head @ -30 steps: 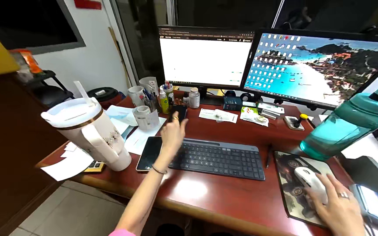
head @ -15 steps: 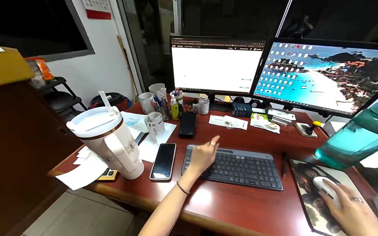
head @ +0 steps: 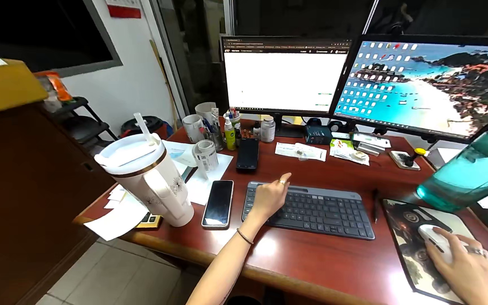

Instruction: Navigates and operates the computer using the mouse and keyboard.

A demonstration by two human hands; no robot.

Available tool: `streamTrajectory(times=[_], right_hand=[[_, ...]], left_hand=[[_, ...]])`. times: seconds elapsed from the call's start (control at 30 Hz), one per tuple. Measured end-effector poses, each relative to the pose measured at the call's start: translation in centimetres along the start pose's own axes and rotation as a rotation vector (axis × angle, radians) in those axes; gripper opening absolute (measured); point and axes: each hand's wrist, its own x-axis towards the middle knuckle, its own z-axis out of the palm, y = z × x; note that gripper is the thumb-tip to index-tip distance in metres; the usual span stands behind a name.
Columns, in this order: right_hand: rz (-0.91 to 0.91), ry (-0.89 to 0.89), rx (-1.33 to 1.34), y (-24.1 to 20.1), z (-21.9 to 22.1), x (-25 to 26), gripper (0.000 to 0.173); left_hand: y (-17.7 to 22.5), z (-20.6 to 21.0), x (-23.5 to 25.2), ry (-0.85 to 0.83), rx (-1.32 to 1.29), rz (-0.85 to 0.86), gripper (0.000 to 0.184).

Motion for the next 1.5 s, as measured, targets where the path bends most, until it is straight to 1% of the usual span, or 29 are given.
streamTrajectory(times=[0.2, 0.33, 0.53, 0.67, 0.8, 1.0, 1.27, 1.5], right_hand=[[0.0, -0.005, 0.009, 0.28, -0.14, 0.1, 0.059], [0.002, -0.013, 0.02, 0.46, 0.07, 0.08, 0.057], [0.016, -0.009, 0.006, 0.15, -0.05, 0.18, 0.06], [0.05, -0.028, 0.001, -0.16, -0.27, 0.17, 0.064], [0.045, -0.028, -0.007, 0.07, -0.17, 0.01, 0.065], [0.015, -0.005, -0.006, 0.22, 0.1, 0.08, 0.059], [0.038, -0.038, -0.005, 0.21, -0.27, 0.3, 0.064], [-0.01, -0.029, -0.001, 0.54, -0.35, 0.38, 0.059]], left_hand=[[-0.09, -0.02, 0.13, 0.008, -0.002, -0.018, 0.03], [-0.11, -0.21, 0.13, -0.002, -0.005, -0.033, 0.03], [-0.01, -0.37, 0.25, -0.017, -0.015, -0.044, 0.03], [-0.06, -0.48, 0.33, 0.011, -0.014, -0.044, 0.03], [-0.11, -0.45, 0.37, 0.036, -0.017, -0.048, 0.03], [-0.38, -0.4, 0.3, 0.042, -0.022, -0.05, 0.03], [-0.42, -0.63, 0.47, 0.018, -0.027, -0.072, 0.028], [-0.38, -0.52, 0.36, 0.008, -0.019, -0.071, 0.022]])
